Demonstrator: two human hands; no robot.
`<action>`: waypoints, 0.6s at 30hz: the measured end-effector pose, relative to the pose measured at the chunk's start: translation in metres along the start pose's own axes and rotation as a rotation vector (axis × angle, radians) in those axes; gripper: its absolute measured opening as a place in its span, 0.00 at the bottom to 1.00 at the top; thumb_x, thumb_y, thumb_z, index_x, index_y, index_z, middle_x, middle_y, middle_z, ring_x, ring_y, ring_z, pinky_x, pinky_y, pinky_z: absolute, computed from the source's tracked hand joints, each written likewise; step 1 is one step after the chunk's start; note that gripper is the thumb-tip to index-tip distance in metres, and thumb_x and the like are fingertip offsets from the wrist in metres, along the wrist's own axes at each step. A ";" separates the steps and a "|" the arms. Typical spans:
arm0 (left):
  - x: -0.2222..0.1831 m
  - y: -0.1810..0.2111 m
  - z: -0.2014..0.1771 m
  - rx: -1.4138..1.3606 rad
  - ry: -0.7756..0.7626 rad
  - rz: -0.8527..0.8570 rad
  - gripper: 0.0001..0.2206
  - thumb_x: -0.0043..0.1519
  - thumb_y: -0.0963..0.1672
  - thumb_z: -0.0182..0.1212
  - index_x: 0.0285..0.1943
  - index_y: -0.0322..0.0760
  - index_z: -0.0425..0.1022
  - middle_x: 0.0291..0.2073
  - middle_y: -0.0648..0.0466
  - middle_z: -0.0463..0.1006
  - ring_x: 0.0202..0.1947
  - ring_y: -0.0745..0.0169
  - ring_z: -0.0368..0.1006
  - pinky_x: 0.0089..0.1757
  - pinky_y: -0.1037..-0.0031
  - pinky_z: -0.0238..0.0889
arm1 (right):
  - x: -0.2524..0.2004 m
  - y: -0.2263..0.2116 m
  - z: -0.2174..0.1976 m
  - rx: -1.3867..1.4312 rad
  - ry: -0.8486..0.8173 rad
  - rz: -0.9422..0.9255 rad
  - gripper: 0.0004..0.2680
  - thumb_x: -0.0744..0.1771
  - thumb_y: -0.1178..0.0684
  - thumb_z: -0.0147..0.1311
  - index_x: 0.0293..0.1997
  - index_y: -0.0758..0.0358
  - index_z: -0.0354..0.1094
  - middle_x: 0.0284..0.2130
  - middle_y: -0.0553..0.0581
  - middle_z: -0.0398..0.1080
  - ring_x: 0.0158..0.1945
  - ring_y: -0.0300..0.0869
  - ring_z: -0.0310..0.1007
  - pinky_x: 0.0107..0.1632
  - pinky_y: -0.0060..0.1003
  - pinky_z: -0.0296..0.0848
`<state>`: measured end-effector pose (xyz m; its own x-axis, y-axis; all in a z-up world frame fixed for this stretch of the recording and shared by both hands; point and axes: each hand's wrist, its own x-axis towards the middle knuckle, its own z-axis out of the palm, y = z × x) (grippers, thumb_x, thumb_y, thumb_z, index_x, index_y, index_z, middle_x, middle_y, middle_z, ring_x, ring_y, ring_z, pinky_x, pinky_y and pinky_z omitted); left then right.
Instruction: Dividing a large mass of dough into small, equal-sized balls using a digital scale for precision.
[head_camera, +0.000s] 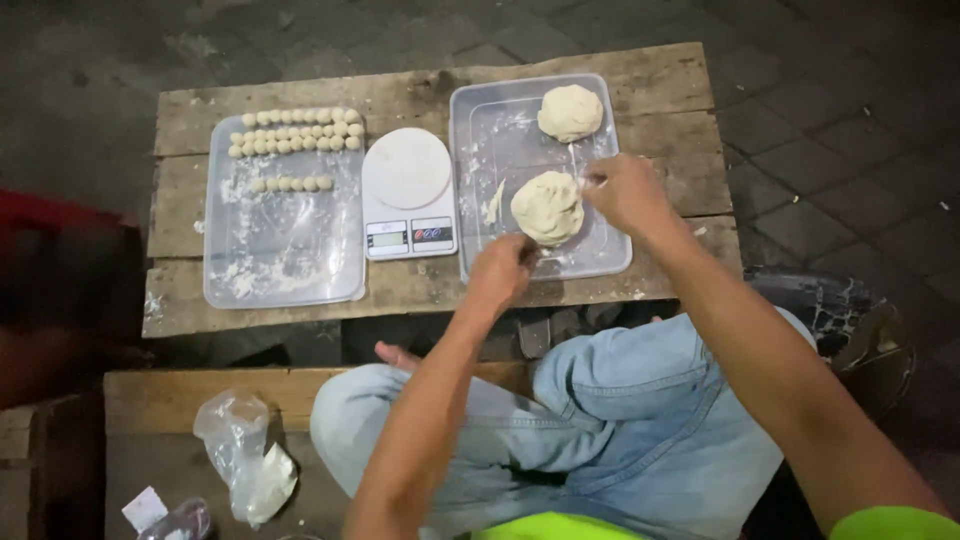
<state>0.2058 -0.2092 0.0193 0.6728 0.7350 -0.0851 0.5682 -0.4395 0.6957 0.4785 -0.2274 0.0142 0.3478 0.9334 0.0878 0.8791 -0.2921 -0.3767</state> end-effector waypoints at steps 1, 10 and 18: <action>0.007 0.008 -0.013 0.001 -0.006 0.001 0.12 0.57 0.40 0.63 0.49 0.41 0.80 0.41 0.48 0.81 0.48 0.45 0.79 0.48 0.59 0.72 | -0.001 -0.006 -0.008 0.002 0.000 0.006 0.10 0.62 0.41 0.64 0.44 0.42 0.81 0.36 0.49 0.80 0.43 0.51 0.81 0.46 0.50 0.78; 0.035 0.025 -0.013 0.090 0.351 0.321 0.27 0.57 0.41 0.72 0.66 0.30 0.69 0.57 0.40 0.70 0.62 0.33 0.65 0.59 0.52 0.62 | -0.021 -0.030 0.009 0.259 0.052 -0.096 0.15 0.59 0.45 0.72 0.43 0.63 0.80 0.33 0.68 0.76 0.41 0.63 0.78 0.42 0.52 0.77; 0.044 0.012 0.031 0.297 0.241 0.248 0.30 0.71 0.50 0.53 0.82 0.41 0.51 0.79 0.49 0.52 0.79 0.36 0.41 0.69 0.49 0.45 | -0.011 -0.049 -0.004 0.257 -0.100 0.117 0.13 0.60 0.47 0.71 0.46 0.56 0.81 0.34 0.57 0.80 0.40 0.52 0.81 0.41 0.43 0.79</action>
<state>0.2568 -0.1978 0.0021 0.6963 0.6724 0.2510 0.5386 -0.7207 0.4366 0.4327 -0.2242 0.0350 0.3971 0.9161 -0.0561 0.7189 -0.3484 -0.6014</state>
